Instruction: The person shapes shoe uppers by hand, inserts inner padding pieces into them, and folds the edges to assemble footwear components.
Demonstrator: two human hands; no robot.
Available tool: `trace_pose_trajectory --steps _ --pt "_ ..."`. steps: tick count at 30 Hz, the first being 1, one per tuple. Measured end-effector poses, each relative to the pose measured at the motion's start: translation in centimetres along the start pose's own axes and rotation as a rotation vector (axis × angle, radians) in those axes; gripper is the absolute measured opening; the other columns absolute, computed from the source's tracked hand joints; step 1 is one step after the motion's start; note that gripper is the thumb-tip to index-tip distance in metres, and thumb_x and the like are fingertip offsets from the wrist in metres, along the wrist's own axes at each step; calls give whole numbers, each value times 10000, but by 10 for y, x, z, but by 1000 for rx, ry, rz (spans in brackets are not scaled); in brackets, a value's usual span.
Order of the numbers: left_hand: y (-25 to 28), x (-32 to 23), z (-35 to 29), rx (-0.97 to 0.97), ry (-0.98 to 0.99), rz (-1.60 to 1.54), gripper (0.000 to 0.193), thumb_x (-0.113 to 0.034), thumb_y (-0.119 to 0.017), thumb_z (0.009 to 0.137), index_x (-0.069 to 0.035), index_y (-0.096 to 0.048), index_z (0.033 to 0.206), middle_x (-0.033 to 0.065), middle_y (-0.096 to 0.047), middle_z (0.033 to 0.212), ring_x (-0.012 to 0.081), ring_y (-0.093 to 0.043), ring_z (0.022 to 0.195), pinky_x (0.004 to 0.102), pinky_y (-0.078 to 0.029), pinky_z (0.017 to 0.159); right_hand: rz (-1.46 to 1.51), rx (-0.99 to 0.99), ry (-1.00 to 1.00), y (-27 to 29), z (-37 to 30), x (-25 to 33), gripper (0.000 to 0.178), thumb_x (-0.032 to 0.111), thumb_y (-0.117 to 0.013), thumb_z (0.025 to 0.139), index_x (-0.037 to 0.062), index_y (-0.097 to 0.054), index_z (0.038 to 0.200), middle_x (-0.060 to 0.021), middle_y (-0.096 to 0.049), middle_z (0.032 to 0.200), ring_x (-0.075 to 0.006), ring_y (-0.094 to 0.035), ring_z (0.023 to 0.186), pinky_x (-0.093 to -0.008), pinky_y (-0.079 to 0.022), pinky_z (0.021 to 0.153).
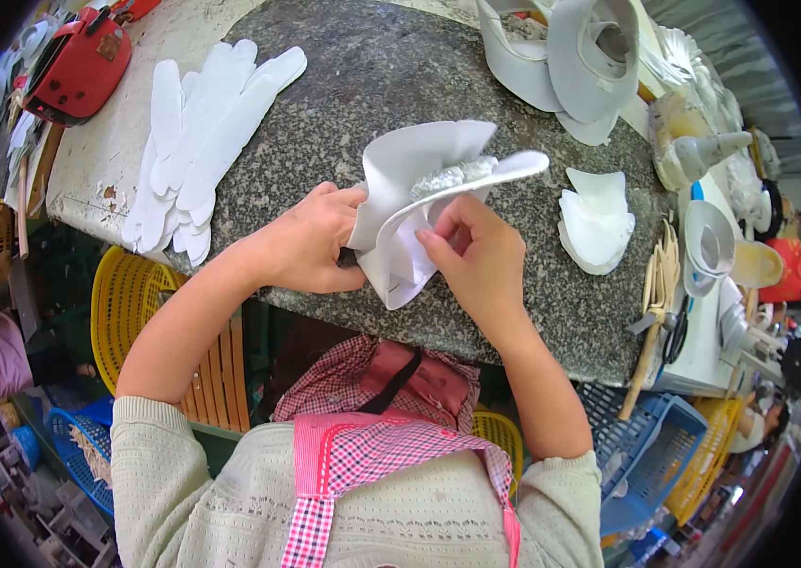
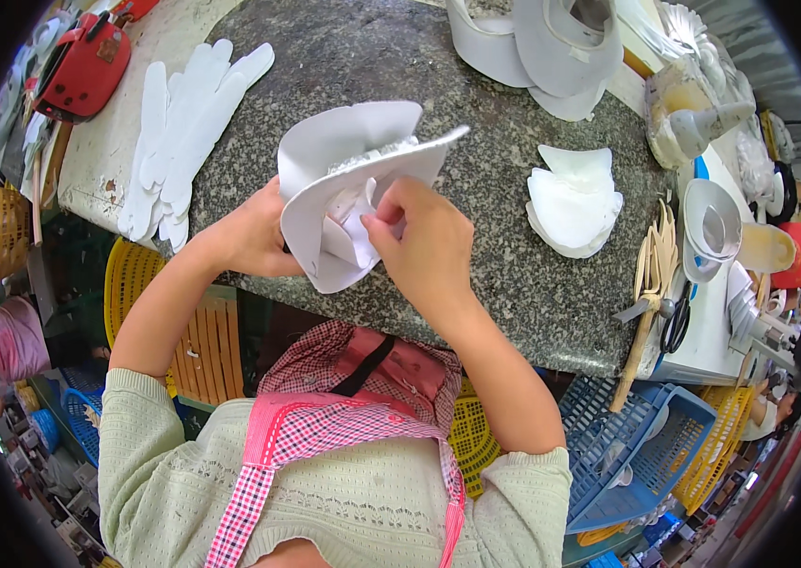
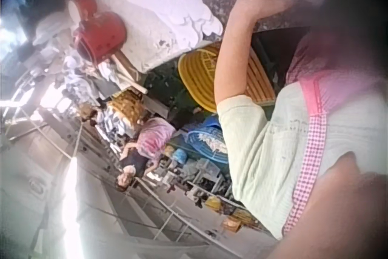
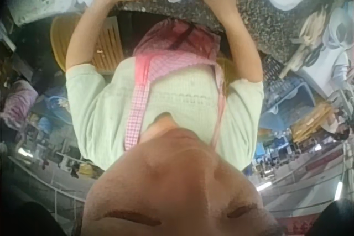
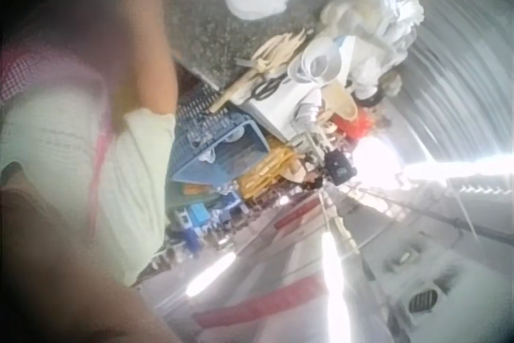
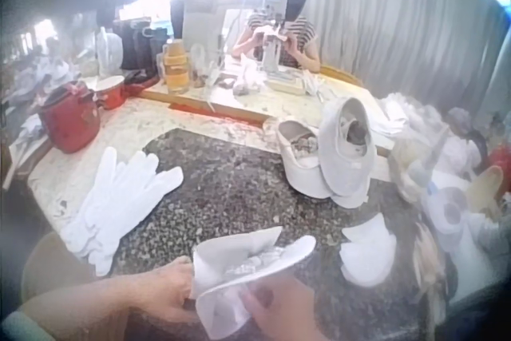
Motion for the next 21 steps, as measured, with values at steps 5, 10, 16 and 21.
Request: trace_pose_trajectory --steps 5,10,16,21 --pt "1 -4 2 44 12 69 248 -159 -645 645 -113 -614 886 41 -609 894 212 -511 970 356 -341 797 249 -63 -197 3 3 -15 272 166 -754 710 36 -577 871 -74 -639 725 -167 -598 599 -287 -467 560" --pt "-3 -3 8 98 25 89 264 -169 -655 633 -111 -604 886 40 -594 863 208 -512 938 351 -338 780 355 -69 -348 -5 -3 -25 266 178 -745 715 33 -624 902 -55 -655 709 -160 -607 608 -281 -470 572" --pt "-5 1 7 73 -13 71 245 -169 -654 626 -123 -623 864 36 -587 876 205 -517 927 343 -331 779 219 -35 -327 -3 -3 -15 191 216 -735 709 64 -678 810 -69 -677 755 -193 -652 684 -313 -482 628" --pt "-3 1 9 58 -32 15 251 -171 -662 623 -128 -636 869 36 -596 910 196 -518 967 344 -329 783 556 91 -135 0 -3 -13 144 38 -718 707 4 -578 701 -82 -639 783 -160 -590 689 -280 -458 649"
Point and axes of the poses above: each hand's wrist, its own z-axis towards the middle knuckle, its own y-axis out of the back of the hand, x = y × z, the point moved 7 cm from there along z, towards the middle knuckle
